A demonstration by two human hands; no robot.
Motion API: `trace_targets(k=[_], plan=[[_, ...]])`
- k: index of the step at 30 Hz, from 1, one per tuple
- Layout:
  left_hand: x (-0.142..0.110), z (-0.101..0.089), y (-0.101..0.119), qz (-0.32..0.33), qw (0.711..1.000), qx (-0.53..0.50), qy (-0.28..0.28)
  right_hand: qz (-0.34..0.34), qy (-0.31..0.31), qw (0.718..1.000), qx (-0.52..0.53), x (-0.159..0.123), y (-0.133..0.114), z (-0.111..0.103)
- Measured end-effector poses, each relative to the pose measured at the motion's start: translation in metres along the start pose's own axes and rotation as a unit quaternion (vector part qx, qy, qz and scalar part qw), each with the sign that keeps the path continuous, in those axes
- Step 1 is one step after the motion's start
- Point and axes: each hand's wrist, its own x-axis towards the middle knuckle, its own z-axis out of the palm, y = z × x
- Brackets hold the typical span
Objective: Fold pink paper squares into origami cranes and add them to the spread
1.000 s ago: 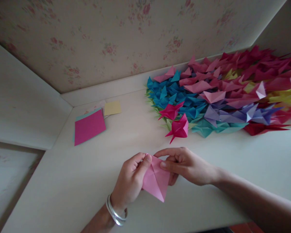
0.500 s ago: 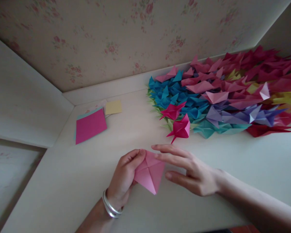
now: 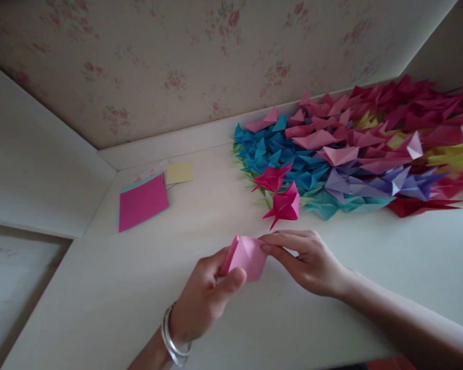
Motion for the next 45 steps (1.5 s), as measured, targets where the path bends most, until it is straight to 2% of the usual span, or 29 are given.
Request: trace_targets(k=[3, 5, 9, 11, 13, 16, 19, 24, 28, 32, 35, 40, 45], plan=[[0.003, 0.000, 0.001, -0.046, 0.999, 0.012, -0.002, 0.109, -0.030, 0.992, 0.053, 0.004, -0.006, -0.002], [0.005, 0.001, 0.003, -0.053, 0.999, 0.000, 0.008, 0.167, -0.068, 0.978, 0.106, 0.006, -0.008, -0.003], [0.007, 0.002, 0.003, -0.041, 0.999, 0.010, 0.008, 0.237, -0.127, 0.940, 0.211, 0.008, -0.008, -0.003], [0.007, 0.001, 0.002, -0.031, 0.998, 0.049, 0.014, 0.243, -0.138, 0.937, 0.210, 0.006, -0.007, -0.002], [0.007, 0.001, 0.001, -0.026, 0.996, 0.080, 0.028, 0.234, -0.142, 0.946, 0.176, 0.005, -0.008, -0.001], [0.008, 0.001, 0.002, -0.024, 0.998, 0.053, 0.018, 0.235, -0.143, 0.945, 0.178, 0.004, -0.010, 0.000], [0.007, 0.001, 0.004, -0.028, 0.999, -0.024, -0.005, 0.256, -0.135, 0.924, 0.250, 0.006, -0.011, -0.001], [0.005, -0.002, 0.004, -0.068, 0.987, -0.146, 0.007, 0.287, -0.081, 0.895, 0.333, 0.008, -0.005, -0.004], [0.004, -0.004, 0.000, -0.097, 0.976, -0.193, 0.027, 0.301, -0.041, 0.872, 0.384, 0.003, 0.003, -0.003], [0.002, -0.006, -0.002, -0.078, 0.971, -0.225, 0.017, 0.306, -0.047, 0.848, 0.431, 0.001, 0.005, -0.003], [0.001, -0.006, -0.002, -0.050, 0.972, -0.228, 0.031, 0.309, -0.051, 0.835, 0.452, 0.001, 0.003, -0.004], [0.000, -0.003, -0.004, -0.041, 0.967, -0.246, 0.049, 0.287, -0.051, 0.854, 0.430, 0.001, 0.002, -0.005], [-0.001, -0.003, -0.003, -0.061, 0.956, -0.283, 0.052, 0.285, -0.050, 0.871, 0.398, 0.000, 0.000, -0.006]])
